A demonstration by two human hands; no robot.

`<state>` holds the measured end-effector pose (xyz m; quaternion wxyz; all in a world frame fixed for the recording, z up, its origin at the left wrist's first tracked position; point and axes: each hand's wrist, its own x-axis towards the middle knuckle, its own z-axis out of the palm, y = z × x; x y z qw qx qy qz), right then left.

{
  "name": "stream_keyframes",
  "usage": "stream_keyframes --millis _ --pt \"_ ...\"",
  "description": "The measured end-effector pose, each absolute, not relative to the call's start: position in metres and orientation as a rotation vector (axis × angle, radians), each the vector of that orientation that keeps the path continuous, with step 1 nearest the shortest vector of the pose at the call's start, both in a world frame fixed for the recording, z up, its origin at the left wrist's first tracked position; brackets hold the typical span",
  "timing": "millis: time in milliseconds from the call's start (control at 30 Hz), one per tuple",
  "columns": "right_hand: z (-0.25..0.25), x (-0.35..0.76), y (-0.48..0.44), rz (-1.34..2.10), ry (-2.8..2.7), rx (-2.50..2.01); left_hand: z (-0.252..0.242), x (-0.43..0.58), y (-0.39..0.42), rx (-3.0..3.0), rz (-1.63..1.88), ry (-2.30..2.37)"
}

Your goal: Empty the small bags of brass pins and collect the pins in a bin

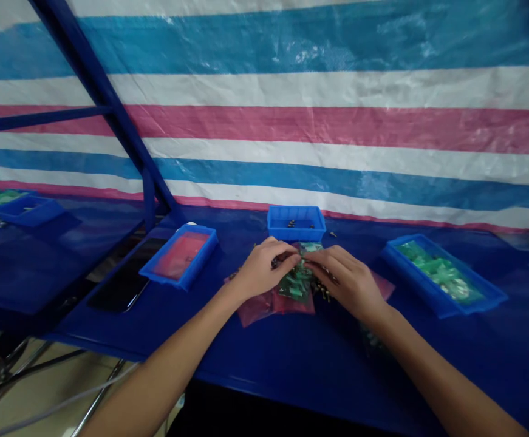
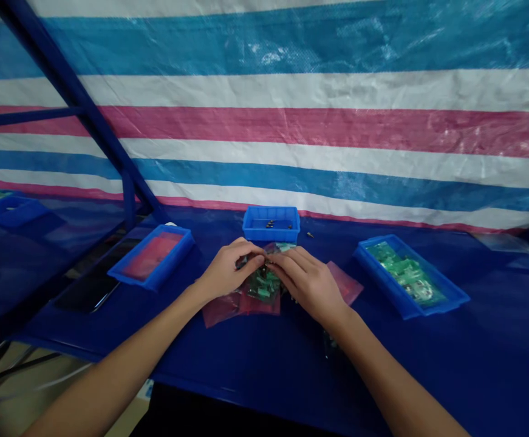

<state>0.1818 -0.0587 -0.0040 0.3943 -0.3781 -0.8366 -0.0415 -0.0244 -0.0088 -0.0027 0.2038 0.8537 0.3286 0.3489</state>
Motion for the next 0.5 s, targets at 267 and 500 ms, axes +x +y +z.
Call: stream_keyframes --millis 267,500 --pt "0.006 0.194 -0.022 -0.292 -1.773 -1.627 -0.01 -0.037 0.002 2.739 0.829 1.097" --pt "-0.011 0.211 -0.036 0.024 -2.297 -1.395 -0.013 -0.038 0.004 2.808 0.771 1.218"
